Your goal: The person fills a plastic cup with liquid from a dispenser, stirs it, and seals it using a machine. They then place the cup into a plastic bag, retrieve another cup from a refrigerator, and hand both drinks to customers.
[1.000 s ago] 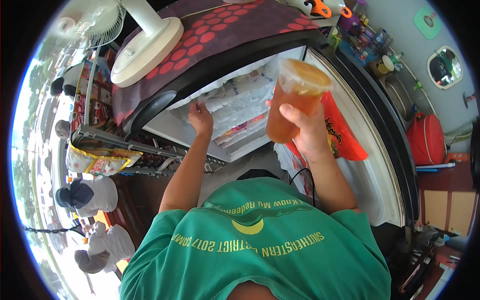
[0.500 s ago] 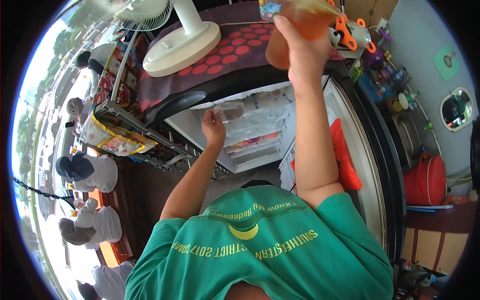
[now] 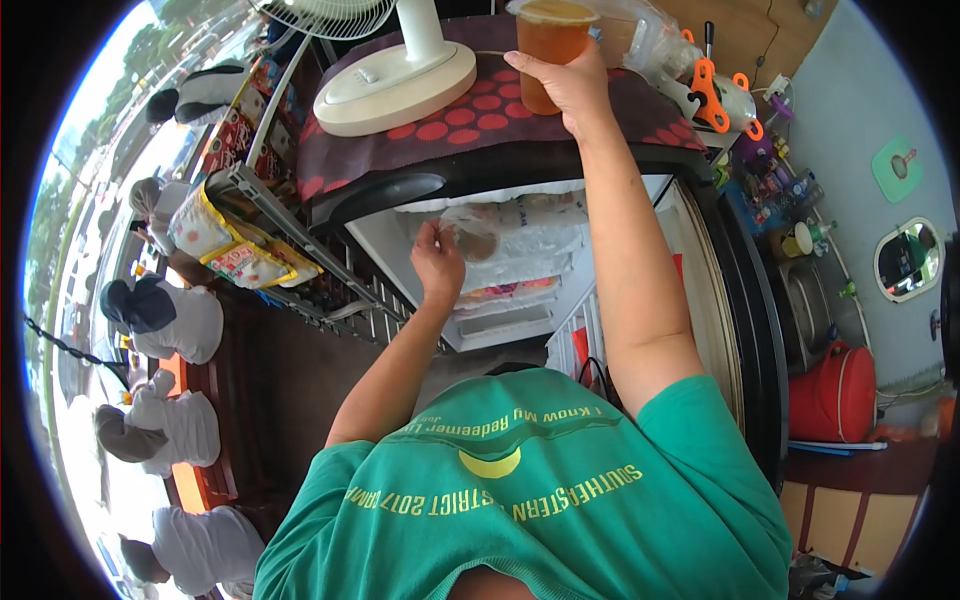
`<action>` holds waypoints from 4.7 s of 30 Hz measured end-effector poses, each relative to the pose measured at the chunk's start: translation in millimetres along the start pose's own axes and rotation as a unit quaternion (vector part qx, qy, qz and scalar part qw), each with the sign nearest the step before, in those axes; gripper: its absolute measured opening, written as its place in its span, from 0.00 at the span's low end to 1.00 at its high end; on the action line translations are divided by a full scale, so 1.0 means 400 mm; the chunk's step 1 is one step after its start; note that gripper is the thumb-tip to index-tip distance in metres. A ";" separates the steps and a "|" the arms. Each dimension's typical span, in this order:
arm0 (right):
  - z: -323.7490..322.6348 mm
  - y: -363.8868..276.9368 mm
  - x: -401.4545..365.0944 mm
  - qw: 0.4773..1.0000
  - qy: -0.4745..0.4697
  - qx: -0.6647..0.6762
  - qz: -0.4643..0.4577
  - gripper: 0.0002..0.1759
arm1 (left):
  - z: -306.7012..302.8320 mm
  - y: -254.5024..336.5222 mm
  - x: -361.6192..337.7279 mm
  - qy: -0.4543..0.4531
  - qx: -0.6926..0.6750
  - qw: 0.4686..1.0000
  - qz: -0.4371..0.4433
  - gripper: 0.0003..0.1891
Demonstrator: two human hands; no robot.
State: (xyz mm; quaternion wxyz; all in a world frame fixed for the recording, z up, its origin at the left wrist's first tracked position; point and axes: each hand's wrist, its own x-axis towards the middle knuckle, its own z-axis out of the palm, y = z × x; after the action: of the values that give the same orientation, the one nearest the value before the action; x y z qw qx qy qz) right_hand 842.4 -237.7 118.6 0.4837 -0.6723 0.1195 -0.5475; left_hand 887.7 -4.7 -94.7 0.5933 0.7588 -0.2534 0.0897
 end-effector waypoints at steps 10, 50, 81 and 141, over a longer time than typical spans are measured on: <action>-0.046 -0.127 -0.102 0.967 0.063 -0.246 0.013 0.39 | -0.073 0.049 -0.016 -0.069 0.001 0.998 -0.011 0.09; 0.881 -0.216 -1.053 0.364 -0.790 0.377 0.319 0.31 | -1.279 0.414 -0.139 -0.045 0.222 0.973 -0.034 0.05; 0.993 -0.767 -1.841 -0.387 -0.770 0.189 0.470 0.28 | -1.482 0.530 -0.586 0.470 0.486 0.532 -0.510 0.06; 1.014 -1.452 -2.692 -0.305 -0.762 0.104 0.562 0.27 | -0.577 0.460 -0.425 0.789 0.454 -0.312 -0.273 0.13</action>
State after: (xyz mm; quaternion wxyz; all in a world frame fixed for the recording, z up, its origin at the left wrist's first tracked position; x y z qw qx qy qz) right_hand 573.0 1008.6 -68.5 -0.3212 0.0949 0.0842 -0.9385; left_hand 690.0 230.2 53.0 0.3046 -0.0309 -0.7947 -0.5241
